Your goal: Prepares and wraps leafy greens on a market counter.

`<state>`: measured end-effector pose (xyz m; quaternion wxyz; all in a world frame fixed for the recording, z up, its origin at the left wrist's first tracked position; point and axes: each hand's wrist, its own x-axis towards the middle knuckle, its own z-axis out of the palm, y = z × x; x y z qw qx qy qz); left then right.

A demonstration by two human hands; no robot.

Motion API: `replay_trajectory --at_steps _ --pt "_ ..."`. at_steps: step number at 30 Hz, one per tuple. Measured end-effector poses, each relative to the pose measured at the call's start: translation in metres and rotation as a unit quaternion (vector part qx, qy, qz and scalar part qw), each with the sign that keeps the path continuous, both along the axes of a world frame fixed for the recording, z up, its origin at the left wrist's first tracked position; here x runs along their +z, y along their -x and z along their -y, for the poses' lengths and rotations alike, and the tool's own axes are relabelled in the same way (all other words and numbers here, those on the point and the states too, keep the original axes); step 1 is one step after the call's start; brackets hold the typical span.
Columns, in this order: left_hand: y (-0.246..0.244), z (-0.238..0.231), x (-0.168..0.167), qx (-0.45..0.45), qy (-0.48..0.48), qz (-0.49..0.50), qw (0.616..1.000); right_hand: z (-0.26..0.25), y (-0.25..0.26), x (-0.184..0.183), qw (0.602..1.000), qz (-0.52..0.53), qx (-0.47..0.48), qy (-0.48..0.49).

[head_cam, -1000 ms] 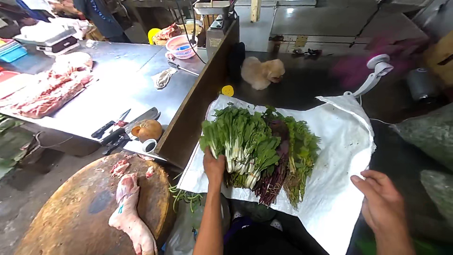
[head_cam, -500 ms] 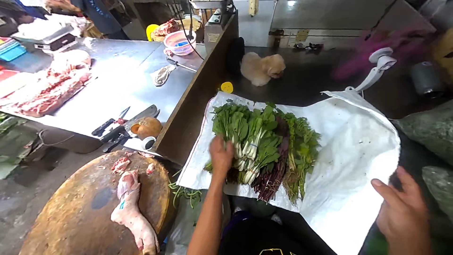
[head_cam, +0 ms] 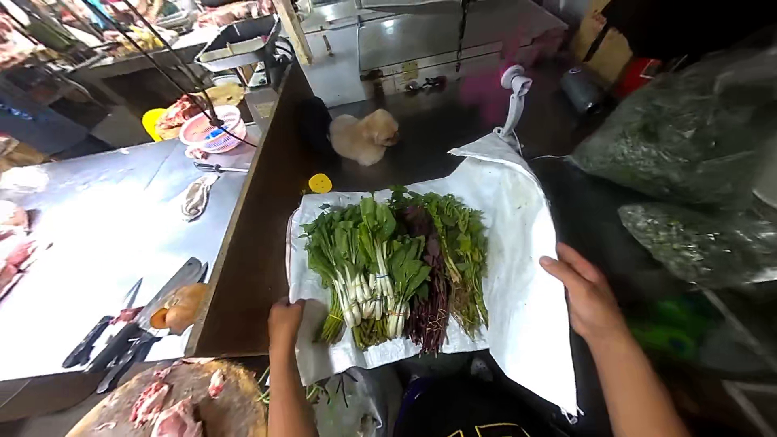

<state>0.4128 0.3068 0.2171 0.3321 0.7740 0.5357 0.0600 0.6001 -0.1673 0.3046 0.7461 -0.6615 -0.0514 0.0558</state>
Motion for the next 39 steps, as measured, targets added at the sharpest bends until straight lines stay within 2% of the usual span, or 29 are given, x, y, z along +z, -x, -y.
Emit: replay_trajectory --at_steps 2,5,9,13,16,18,20,22,25,29,33,36,39 --pt "-0.007 0.007 0.020 -0.037 0.049 0.062 0.996 0.001 0.001 0.002 1.000 0.005 -0.002 0.006" --pt "-0.015 0.010 0.027 -0.086 0.081 0.043 0.992 0.001 0.002 -0.001 1.000 0.015 0.006 0.011" --pt "-0.006 -0.001 -0.002 -0.029 0.049 -0.007 0.998 -0.006 0.006 0.000 1.000 0.010 0.002 0.019" --pt "0.013 -0.005 -0.016 0.027 0.031 -0.117 0.992 -0.013 0.008 0.001 1.000 0.013 0.001 0.028" --pt "0.019 -0.012 -0.019 0.043 0.055 -0.117 0.991 -0.018 0.009 0.000 1.000 0.013 0.011 0.026" --pt "0.023 -0.018 -0.021 0.032 0.083 -0.078 0.993 -0.022 0.010 0.000 0.999 0.012 0.022 0.021" --pt "0.026 -0.017 -0.020 0.001 0.120 0.028 0.992 -0.029 0.013 0.002 0.999 0.002 0.040 0.017" --pt "0.016 -0.005 -0.007 -0.059 0.137 0.125 0.981 -0.037 0.016 0.004 0.998 -0.007 0.061 0.015" --pt "-0.010 0.025 0.013 -0.150 0.134 0.197 0.960 -0.056 0.024 0.017 0.993 -0.001 0.117 0.018" --pt "-0.041 0.071 0.040 -0.198 0.142 0.267 0.932 -0.110 0.036 0.055 0.975 0.047 0.218 -0.019" --pt "-0.052 0.108 0.058 -0.248 0.168 0.313 0.901 -0.182 0.048 0.072 0.951 0.040 0.297 -0.078" --pt "-0.042 0.142 0.085 -0.296 0.133 0.356 0.876 -0.218 0.054 0.089 0.955 0.044 0.277 -0.101" --pt "-0.028 0.171 0.104 -0.317 0.098 0.398 0.856 -0.223 0.044 0.115 0.967 0.074 0.204 -0.133"
